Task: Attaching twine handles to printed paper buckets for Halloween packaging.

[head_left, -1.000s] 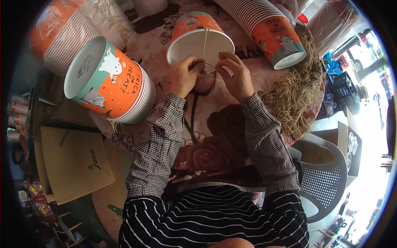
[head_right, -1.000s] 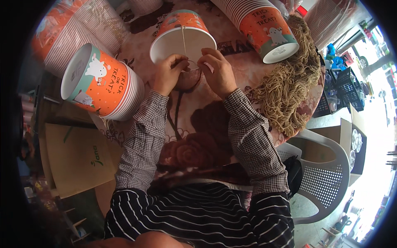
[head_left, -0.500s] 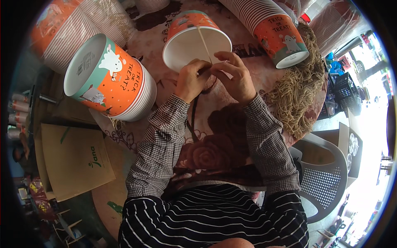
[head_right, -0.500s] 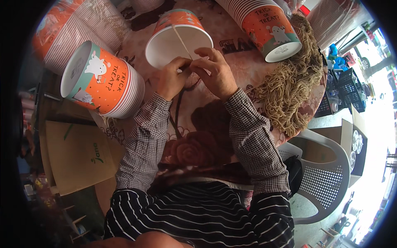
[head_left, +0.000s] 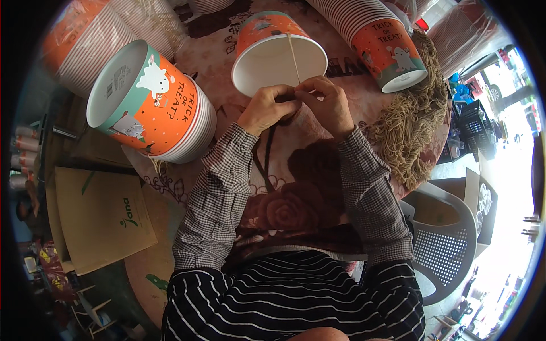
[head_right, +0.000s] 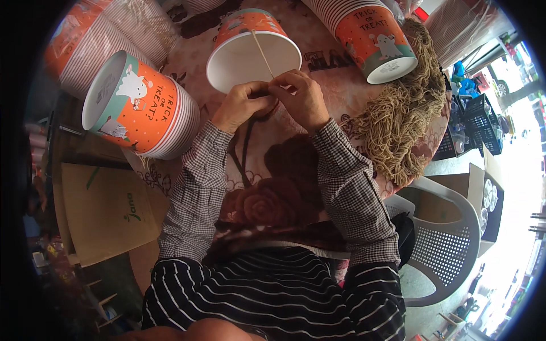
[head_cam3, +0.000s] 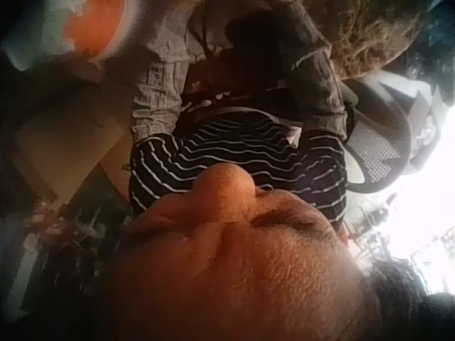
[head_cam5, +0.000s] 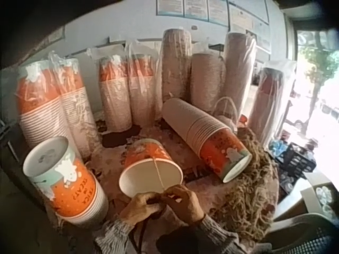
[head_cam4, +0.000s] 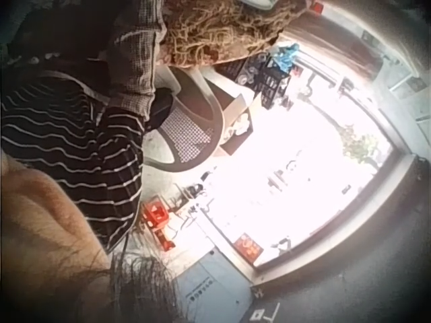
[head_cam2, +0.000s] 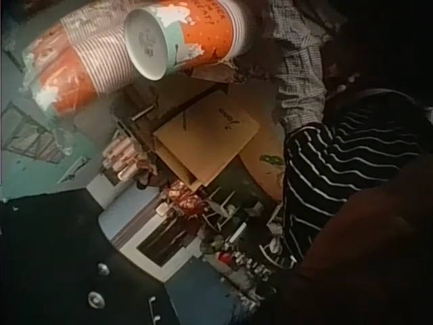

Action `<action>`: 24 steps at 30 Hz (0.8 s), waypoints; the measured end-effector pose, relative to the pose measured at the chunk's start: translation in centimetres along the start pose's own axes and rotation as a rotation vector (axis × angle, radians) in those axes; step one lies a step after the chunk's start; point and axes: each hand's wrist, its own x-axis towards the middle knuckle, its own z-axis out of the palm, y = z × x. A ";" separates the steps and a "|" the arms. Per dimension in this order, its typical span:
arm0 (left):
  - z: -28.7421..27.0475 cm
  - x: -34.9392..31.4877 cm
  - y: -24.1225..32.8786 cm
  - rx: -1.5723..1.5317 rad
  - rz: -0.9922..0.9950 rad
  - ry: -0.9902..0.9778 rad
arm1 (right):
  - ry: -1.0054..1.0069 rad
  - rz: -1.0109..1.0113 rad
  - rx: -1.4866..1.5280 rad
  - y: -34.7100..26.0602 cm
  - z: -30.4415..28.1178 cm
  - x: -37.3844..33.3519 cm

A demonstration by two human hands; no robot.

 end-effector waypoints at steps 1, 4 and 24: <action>0.0 -0.1 0.1 -0.067 -0.091 -0.026 | 0.000 0.001 0.000 0.0 0.0 0.0; 0.1 0.0 0.1 -0.022 -0.103 -0.018 | -0.019 0.095 0.082 0.0 -0.1 -0.1; 0.3 0.2 -0.5 0.236 0.122 0.101 | -0.015 0.107 0.212 0.2 -0.3 0.0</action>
